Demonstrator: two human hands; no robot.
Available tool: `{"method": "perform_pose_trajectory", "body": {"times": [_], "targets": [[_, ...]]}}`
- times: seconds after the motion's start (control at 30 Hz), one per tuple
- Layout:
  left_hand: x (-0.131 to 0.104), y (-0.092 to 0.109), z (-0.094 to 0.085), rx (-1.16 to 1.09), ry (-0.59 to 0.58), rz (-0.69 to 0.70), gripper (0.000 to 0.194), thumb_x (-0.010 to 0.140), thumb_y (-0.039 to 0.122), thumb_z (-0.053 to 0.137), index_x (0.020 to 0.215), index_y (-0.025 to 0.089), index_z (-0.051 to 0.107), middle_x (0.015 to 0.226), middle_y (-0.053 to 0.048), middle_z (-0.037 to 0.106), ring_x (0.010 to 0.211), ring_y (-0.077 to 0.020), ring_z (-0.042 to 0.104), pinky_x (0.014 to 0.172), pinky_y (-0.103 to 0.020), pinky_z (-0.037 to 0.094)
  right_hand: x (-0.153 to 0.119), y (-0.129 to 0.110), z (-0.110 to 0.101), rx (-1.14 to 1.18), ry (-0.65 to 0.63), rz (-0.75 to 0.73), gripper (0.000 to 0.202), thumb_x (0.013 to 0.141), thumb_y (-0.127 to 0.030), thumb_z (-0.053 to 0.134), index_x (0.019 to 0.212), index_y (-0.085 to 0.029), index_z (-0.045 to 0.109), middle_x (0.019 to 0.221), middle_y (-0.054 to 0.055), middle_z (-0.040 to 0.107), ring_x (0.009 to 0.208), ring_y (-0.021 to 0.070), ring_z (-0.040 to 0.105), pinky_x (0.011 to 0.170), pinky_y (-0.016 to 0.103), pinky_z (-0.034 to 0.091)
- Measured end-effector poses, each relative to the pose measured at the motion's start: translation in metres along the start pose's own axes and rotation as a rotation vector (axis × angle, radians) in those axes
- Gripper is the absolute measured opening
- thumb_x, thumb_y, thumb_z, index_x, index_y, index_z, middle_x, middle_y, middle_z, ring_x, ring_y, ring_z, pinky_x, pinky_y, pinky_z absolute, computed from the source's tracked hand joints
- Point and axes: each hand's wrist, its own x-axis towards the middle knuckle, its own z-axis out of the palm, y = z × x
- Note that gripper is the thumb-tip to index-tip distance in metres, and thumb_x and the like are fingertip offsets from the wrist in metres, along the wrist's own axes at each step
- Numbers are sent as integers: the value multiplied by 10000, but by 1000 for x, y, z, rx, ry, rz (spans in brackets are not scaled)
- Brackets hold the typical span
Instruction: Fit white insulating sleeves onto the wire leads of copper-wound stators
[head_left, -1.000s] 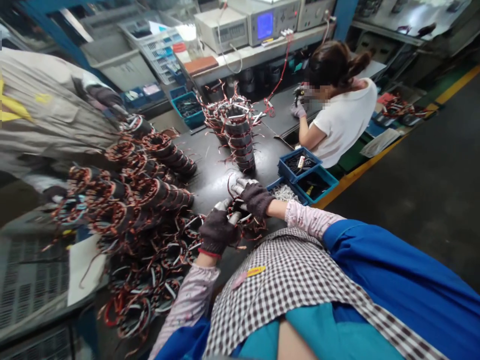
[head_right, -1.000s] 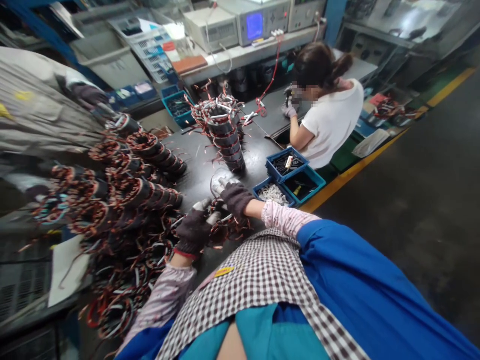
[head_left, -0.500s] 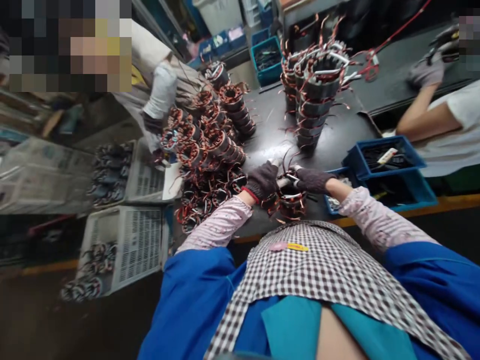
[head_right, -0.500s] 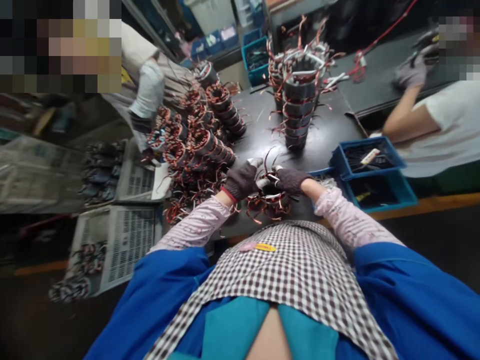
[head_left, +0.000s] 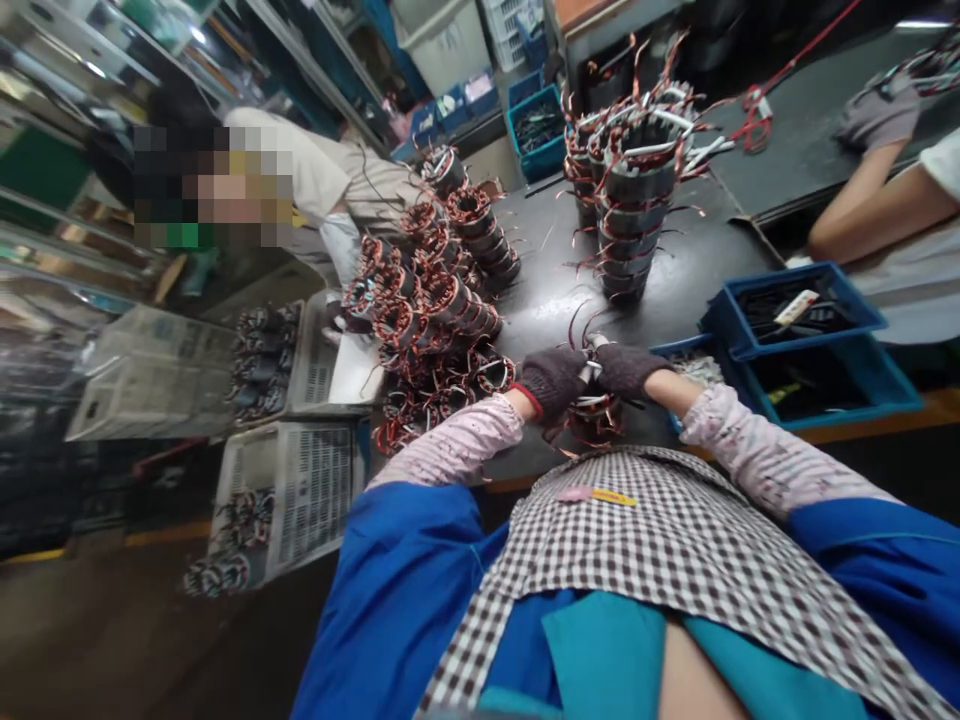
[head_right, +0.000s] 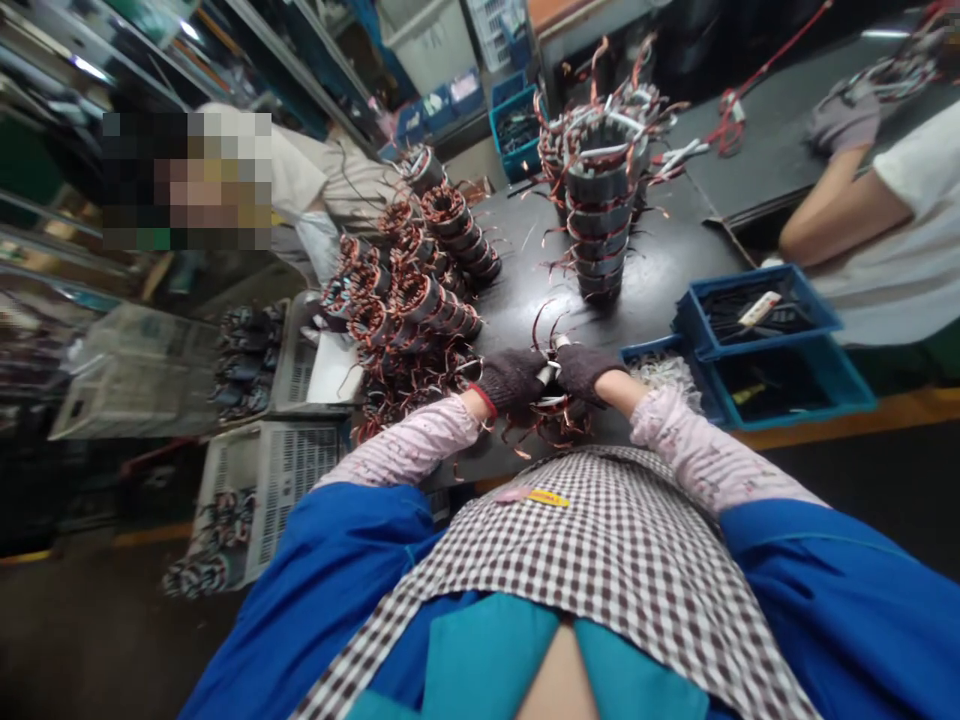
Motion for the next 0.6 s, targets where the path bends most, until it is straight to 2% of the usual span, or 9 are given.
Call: {"method": "perform_pose_trajectory", "body": {"times": [0.13, 0.27, 0.37, 0.5, 0.6], "targets": [[-1, -4, 7, -34, 7, -84, 391, 1155, 358, 565, 1281, 162, 879, 1251, -164, 867, 1155, -286, 828, 923, -345, 576, -3, -2, 2, 36, 8, 38, 460, 1095, -120, 554, 1545, -41, 599, 1414, 330, 759, 1308, 355, 780, 994, 380, 560], [-4, -10, 8, -96, -8, 37, 354, 1154, 353, 584, 1271, 204, 883, 1223, -120, 878, 1135, -258, 820, 935, -338, 565, -3, -2, 8, 86, -2, 0, 531, 1113, -156, 600, 1629, -42, 541, 1451, 331, 746, 1342, 351, 763, 1003, 362, 543], [-3, -21, 5, -50, -8, 16, 319, 1132, 289, 611, 1260, 183, 883, 1258, -128, 873, 1180, -264, 808, 957, -340, 560, -4, -2, 10, 101, 14, 16, 542, 1087, -78, 560, 1629, -54, 558, 1446, 326, 750, 1352, 353, 763, 1000, 361, 536], [-10, -36, -2, -70, -19, -24, 323, 1153, 302, 587, 1260, 193, 872, 1226, -102, 875, 1171, -255, 805, 948, -329, 565, -5, -1, 12, 176, 21, -19, 619, 1070, -44, 547, 1688, -52, 518, 1460, 347, 735, 1366, 346, 759, 995, 361, 521], [-21, -48, -14, -14, 56, -98, 362, 1154, 356, 614, 1407, 197, 819, 1342, -131, 841, 1206, -277, 797, 979, -345, 570, -2, 2, 14, 205, 55, -26, 641, 1047, -35, 582, 1686, -60, 534, 1410, 328, 763, 1303, 317, 784, 965, 342, 517]]}}
